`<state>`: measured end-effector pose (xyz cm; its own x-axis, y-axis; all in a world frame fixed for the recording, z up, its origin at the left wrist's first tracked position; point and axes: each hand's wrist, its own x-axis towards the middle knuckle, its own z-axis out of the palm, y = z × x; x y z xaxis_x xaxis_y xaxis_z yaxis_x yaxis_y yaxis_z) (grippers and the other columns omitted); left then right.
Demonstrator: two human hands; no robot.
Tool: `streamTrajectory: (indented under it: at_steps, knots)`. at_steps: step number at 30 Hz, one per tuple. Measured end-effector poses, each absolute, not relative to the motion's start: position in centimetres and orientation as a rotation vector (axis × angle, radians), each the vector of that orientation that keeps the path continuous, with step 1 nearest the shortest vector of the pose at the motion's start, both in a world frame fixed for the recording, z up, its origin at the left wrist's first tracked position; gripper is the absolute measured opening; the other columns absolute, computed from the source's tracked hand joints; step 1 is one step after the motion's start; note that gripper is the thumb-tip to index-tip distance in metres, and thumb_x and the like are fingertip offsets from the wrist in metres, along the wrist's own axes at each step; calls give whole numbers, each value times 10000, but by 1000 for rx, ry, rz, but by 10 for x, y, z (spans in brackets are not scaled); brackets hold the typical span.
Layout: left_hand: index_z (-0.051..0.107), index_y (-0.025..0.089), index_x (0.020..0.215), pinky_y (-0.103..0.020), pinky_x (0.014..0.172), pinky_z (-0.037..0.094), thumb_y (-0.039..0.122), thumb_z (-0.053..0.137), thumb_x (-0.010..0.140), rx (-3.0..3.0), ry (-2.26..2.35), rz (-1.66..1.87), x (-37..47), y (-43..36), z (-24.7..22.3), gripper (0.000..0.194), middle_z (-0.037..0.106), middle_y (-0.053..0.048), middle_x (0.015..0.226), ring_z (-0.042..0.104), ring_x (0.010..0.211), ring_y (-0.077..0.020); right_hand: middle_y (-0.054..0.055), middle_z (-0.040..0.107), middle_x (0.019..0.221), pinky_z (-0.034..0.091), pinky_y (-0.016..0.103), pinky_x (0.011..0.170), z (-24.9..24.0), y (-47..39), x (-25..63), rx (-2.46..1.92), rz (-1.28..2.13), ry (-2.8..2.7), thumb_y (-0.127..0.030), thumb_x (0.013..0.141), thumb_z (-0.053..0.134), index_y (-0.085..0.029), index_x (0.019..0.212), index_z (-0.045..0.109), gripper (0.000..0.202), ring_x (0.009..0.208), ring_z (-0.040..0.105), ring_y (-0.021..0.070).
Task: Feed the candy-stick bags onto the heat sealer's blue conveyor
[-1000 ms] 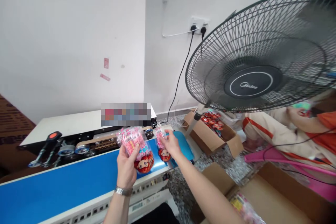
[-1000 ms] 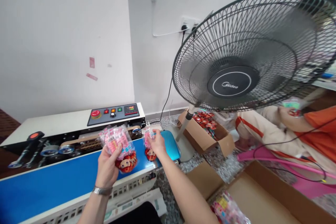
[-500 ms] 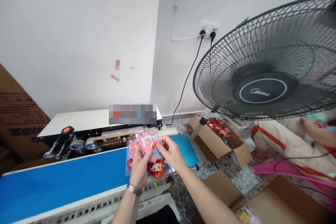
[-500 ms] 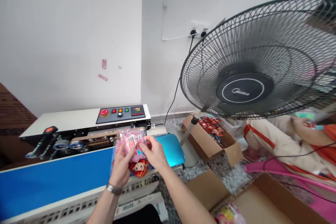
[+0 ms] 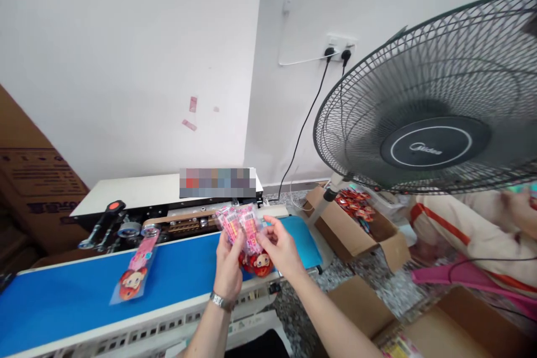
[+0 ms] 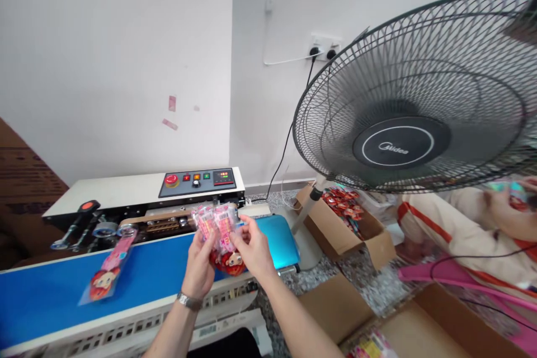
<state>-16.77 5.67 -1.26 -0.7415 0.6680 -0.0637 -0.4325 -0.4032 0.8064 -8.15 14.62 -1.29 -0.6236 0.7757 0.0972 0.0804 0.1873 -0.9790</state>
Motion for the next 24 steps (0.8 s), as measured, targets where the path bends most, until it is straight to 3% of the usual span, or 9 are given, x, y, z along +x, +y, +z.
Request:
streamTrajectory:
  at_steps: [8,12,17,24]
  knots:
    - [523,183,1067,-340,826,467,253,690,670,382,1207,2171,-168,56,-17,437,635,-84,1052,610,913,-198,9,559,772,456,248,598,-22,148,-79,-793,1537,-1784,-365,773,553,-193,977,488,274,646,550,142]
    - [524,174,1070,-350,832,468,271,691,667,338,1214,2188,-167,57,-15,447,627,-91,1077,603,944,-210,-27,497,695,432,230,555,-22,146,-77,-740,1549,-1756,-375,791,532,-215,855,429,200,573,500,119]
    - [523,164,1070,-357,822,477,260,730,616,333,1295,2217,-167,58,-17,508,639,-93,1046,614,914,-214,-41,463,661,419,221,553,-19,145,-74,-662,1637,-1706,-381,818,494,-220,843,392,191,564,479,113]
    - [516,182,1091,-362,815,480,263,733,612,270,1470,2315,-180,54,-26,532,641,-88,1031,619,889,-206,-28,525,639,410,227,516,-32,172,-65,-869,1396,-1641,-394,787,492,-215,907,401,233,544,513,134]
